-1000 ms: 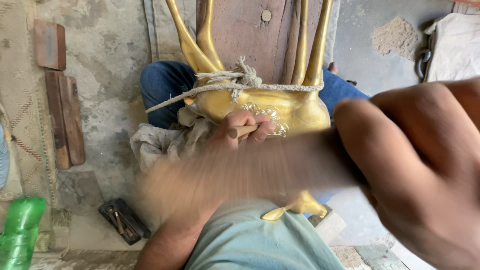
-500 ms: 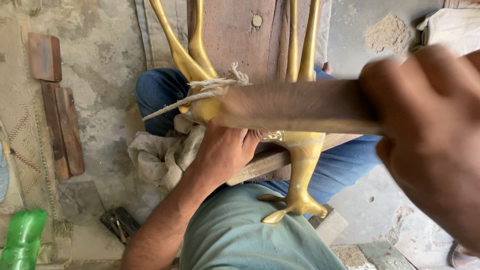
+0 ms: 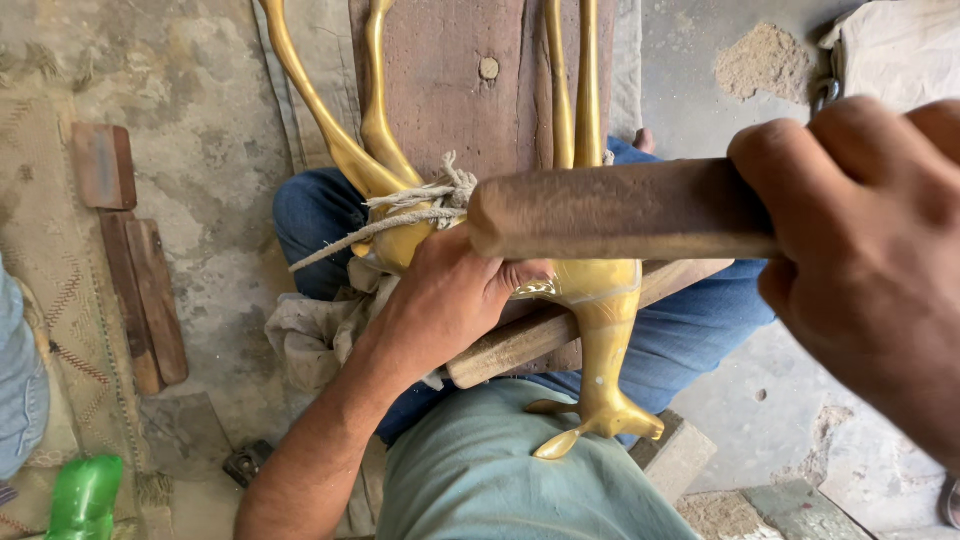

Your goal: The person sits on the floor with a brass deer figurine tied to a wooden board on their lap and engraves a decorative pattern into its body. They hold a chisel against the metal with one hand and strike it repeatedly with a wooden mallet, repositioning the chisel across the figurine's flank and near the legs as they work.

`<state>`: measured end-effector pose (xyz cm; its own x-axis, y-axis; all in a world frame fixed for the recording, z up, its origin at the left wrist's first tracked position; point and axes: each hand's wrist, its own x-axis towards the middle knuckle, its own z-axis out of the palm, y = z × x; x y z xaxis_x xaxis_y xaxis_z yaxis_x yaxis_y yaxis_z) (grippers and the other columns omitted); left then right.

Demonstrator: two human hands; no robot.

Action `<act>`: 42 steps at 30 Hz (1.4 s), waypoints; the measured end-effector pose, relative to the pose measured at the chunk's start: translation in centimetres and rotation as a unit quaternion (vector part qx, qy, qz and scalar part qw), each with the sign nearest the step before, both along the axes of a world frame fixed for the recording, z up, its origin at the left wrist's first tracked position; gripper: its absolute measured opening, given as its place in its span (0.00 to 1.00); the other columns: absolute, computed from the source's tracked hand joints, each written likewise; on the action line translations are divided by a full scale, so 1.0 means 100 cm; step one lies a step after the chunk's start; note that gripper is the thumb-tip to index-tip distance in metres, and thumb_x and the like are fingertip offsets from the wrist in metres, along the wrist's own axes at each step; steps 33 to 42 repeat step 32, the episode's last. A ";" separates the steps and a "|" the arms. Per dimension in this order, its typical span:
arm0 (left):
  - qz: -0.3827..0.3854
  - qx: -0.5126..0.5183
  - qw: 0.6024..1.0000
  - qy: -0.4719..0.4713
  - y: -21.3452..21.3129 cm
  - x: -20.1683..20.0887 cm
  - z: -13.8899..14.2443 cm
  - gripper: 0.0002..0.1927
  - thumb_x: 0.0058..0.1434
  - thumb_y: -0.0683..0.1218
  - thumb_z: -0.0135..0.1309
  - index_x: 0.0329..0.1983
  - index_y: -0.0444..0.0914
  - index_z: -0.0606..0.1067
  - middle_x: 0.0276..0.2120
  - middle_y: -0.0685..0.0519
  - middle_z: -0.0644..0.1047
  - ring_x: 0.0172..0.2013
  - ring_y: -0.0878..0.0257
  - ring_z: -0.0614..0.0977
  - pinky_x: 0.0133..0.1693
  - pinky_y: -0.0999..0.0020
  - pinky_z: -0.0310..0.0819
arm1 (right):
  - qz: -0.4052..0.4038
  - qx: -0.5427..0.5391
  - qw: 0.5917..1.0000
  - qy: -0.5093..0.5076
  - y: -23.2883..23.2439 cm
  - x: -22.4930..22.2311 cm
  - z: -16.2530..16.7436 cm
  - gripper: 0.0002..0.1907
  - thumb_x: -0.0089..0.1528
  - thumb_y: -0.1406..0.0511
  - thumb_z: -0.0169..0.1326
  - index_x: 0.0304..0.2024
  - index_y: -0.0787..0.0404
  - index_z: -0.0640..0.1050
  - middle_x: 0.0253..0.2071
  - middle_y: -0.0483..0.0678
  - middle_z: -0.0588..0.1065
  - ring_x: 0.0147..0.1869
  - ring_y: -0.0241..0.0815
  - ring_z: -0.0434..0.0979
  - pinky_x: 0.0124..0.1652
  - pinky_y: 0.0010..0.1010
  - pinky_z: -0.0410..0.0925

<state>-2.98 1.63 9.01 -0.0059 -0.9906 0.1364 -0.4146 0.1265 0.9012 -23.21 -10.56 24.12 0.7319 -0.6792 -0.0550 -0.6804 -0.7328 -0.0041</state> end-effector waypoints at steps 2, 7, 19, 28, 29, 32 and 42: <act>-0.014 0.009 1.000 0.009 -0.002 0.001 0.001 0.12 0.64 0.45 0.61 0.49 0.38 0.75 0.40 0.48 0.81 0.41 0.50 0.85 0.41 0.59 0.79 | -0.031 0.071 0.993 -0.086 -0.001 -0.007 -0.003 0.21 0.57 0.73 0.64 0.51 0.61 0.75 0.42 0.51 0.74 0.42 0.47 0.79 0.41 0.35 0.72; -0.054 0.039 0.998 0.020 -0.007 0.003 0.000 0.08 0.69 0.43 0.57 0.49 0.39 0.73 0.38 0.52 0.83 0.41 0.53 0.87 0.43 0.59 0.81 | 0.029 -0.069 0.994 0.083 -0.005 -0.008 -0.009 0.23 0.45 0.71 0.69 0.42 0.58 0.79 0.35 0.50 0.77 0.39 0.50 0.80 0.43 0.40 0.74; -0.079 0.074 0.994 -0.020 -0.011 0.006 0.004 0.14 0.65 0.46 0.61 0.46 0.36 0.69 0.36 0.44 0.80 0.39 0.47 0.84 0.39 0.54 0.76 | -0.212 0.149 0.952 -0.163 0.010 -0.023 -0.021 0.20 0.55 0.68 0.62 0.49 0.55 0.74 0.39 0.42 0.77 0.39 0.41 0.81 0.43 0.38 0.73; -0.070 -0.024 0.997 -0.029 0.000 0.004 0.015 0.11 0.72 0.47 0.56 0.47 0.37 0.69 0.43 0.50 0.82 0.45 0.55 0.87 0.46 0.62 0.84 | -0.145 0.130 0.925 -0.327 0.029 -0.054 -0.037 0.19 0.65 0.69 0.61 0.56 0.69 0.71 0.46 0.53 0.76 0.46 0.41 0.81 0.43 0.30 0.75; -0.032 0.012 0.999 0.009 0.005 0.009 0.018 0.12 0.71 0.48 0.56 0.48 0.37 0.69 0.41 0.51 0.83 0.44 0.57 0.88 0.44 0.63 0.86 | -0.137 0.086 0.948 -0.274 0.030 -0.061 -0.038 0.20 0.64 0.70 0.63 0.55 0.70 0.72 0.45 0.56 0.76 0.43 0.44 0.80 0.40 0.32 0.75; 0.059 0.082 0.992 0.076 0.013 0.024 0.028 0.16 0.69 0.50 0.57 0.53 0.38 0.70 0.40 0.53 0.84 0.43 0.59 0.90 0.42 0.65 0.89 | -0.174 0.021 0.965 -0.196 0.045 -0.072 -0.048 0.21 0.62 0.71 0.66 0.55 0.71 0.74 0.45 0.60 0.78 0.43 0.50 0.82 0.42 0.37 0.75; 0.059 0.082 0.992 0.076 0.013 0.024 0.028 0.16 0.69 0.50 0.57 0.53 0.38 0.70 0.40 0.53 0.84 0.43 0.59 0.90 0.42 0.65 0.89 | -0.174 0.021 0.965 -0.196 0.045 -0.072 -0.048 0.21 0.62 0.71 0.66 0.55 0.71 0.74 0.45 0.60 0.78 0.43 0.50 0.82 0.42 0.37 0.75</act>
